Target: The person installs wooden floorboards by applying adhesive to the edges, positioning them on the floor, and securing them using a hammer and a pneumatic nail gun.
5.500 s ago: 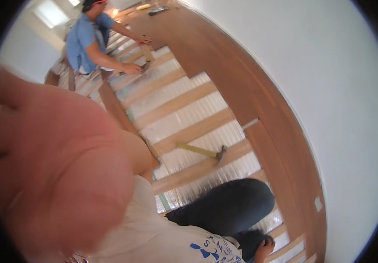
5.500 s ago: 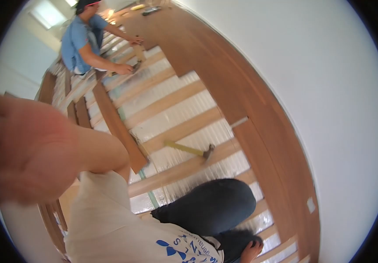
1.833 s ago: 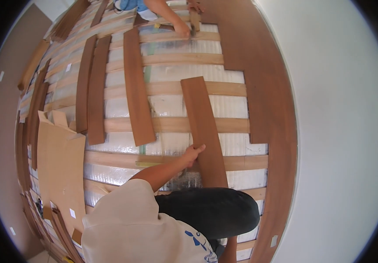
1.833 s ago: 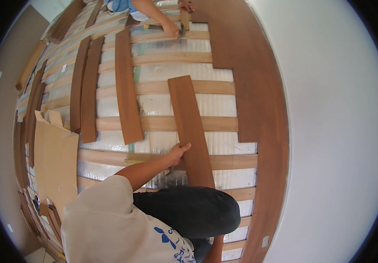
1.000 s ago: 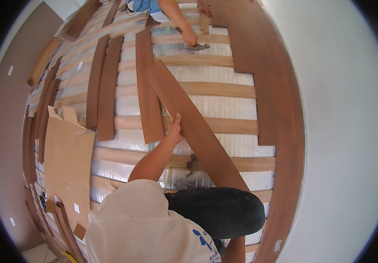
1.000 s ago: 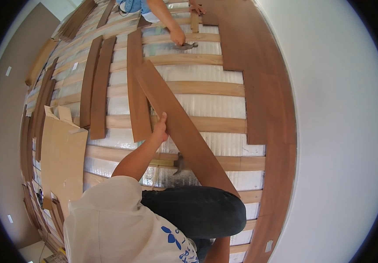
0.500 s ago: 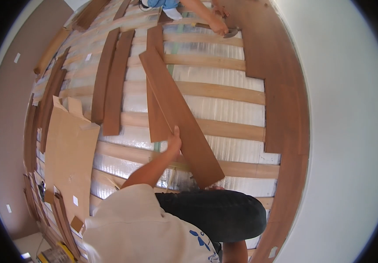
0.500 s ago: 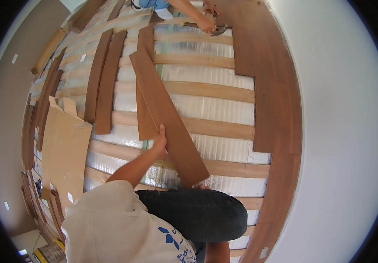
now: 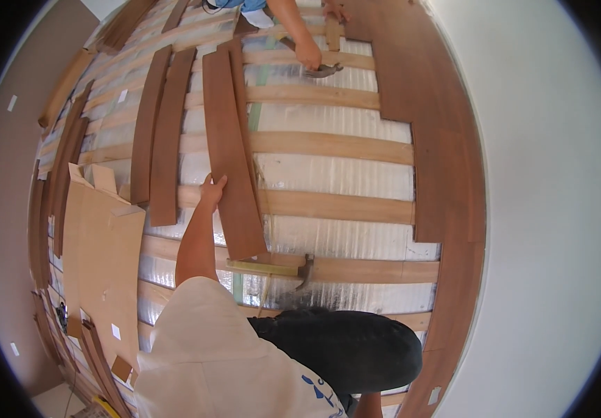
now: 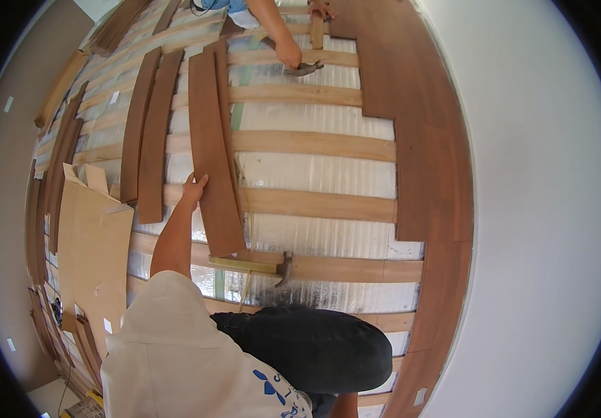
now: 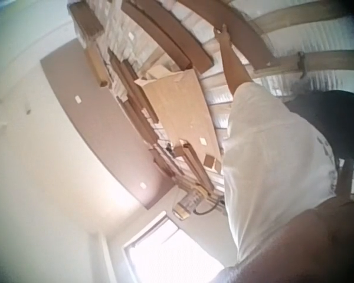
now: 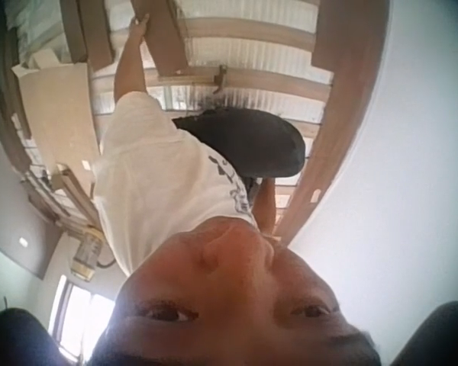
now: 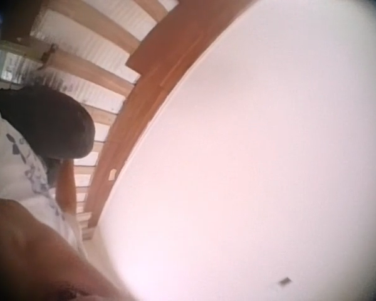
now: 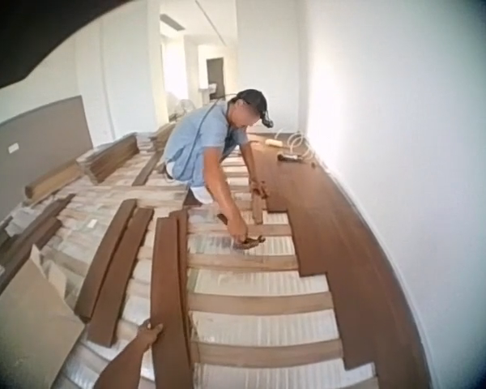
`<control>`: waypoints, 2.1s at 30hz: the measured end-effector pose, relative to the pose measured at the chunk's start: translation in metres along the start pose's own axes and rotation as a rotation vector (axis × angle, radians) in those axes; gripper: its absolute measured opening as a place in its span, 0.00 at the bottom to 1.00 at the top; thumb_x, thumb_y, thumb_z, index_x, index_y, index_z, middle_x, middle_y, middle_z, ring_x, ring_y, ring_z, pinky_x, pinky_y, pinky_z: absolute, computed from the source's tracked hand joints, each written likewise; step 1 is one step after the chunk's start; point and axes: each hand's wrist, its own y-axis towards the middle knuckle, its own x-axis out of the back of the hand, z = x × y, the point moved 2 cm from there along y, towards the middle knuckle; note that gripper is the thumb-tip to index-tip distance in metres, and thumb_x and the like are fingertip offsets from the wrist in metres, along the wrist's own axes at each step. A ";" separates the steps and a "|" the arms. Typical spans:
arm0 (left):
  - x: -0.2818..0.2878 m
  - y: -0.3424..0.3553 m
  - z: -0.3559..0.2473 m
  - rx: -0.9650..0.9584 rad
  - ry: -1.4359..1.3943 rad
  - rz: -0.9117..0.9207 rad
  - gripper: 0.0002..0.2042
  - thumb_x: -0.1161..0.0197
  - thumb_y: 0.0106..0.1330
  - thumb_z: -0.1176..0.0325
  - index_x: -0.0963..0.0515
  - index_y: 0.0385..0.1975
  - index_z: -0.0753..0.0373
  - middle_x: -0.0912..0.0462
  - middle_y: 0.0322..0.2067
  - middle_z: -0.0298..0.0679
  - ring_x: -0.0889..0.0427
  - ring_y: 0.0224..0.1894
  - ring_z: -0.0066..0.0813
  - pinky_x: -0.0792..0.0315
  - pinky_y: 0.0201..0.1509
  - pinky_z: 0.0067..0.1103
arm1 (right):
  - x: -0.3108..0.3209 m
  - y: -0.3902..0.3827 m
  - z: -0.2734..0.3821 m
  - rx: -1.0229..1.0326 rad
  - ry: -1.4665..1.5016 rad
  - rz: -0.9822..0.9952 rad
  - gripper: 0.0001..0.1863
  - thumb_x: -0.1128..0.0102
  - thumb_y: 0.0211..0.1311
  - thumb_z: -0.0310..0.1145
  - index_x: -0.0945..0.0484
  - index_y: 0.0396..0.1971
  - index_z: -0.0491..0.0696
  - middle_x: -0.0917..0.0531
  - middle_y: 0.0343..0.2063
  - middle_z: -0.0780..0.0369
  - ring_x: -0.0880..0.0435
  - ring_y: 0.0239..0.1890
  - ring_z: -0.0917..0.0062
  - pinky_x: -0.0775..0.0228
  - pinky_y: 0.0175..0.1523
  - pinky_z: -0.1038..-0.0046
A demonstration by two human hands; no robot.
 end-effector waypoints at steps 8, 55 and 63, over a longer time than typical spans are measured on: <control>-0.014 -0.044 0.076 0.167 0.052 0.072 0.46 0.26 0.61 0.42 0.31 0.60 0.84 0.20 0.56 0.61 0.17 0.56 0.47 0.24 0.61 0.32 | 0.001 0.002 0.003 0.000 -0.021 0.000 0.30 0.35 0.64 0.46 0.22 0.59 0.40 0.14 0.48 0.45 0.15 0.52 0.54 0.25 0.56 0.57; -0.123 -0.243 0.052 -0.934 1.177 0.942 0.32 0.28 0.60 0.47 0.27 0.59 0.59 0.28 0.60 0.49 0.31 0.65 0.51 0.33 0.67 0.41 | -0.037 -0.035 -0.065 0.280 0.067 -0.246 0.35 0.34 0.62 0.50 0.25 0.63 0.42 0.14 0.50 0.45 0.15 0.56 0.54 0.25 0.57 0.57; -0.127 -0.266 0.045 -1.113 1.386 0.970 0.28 0.28 0.59 0.48 0.25 0.52 0.61 0.28 0.58 0.48 0.28 0.62 0.51 0.30 0.61 0.40 | -0.013 -0.067 -0.059 -0.348 0.292 -0.064 0.18 0.36 0.66 0.41 0.16 0.43 0.39 0.11 0.34 0.53 0.11 0.35 0.68 0.21 0.42 0.68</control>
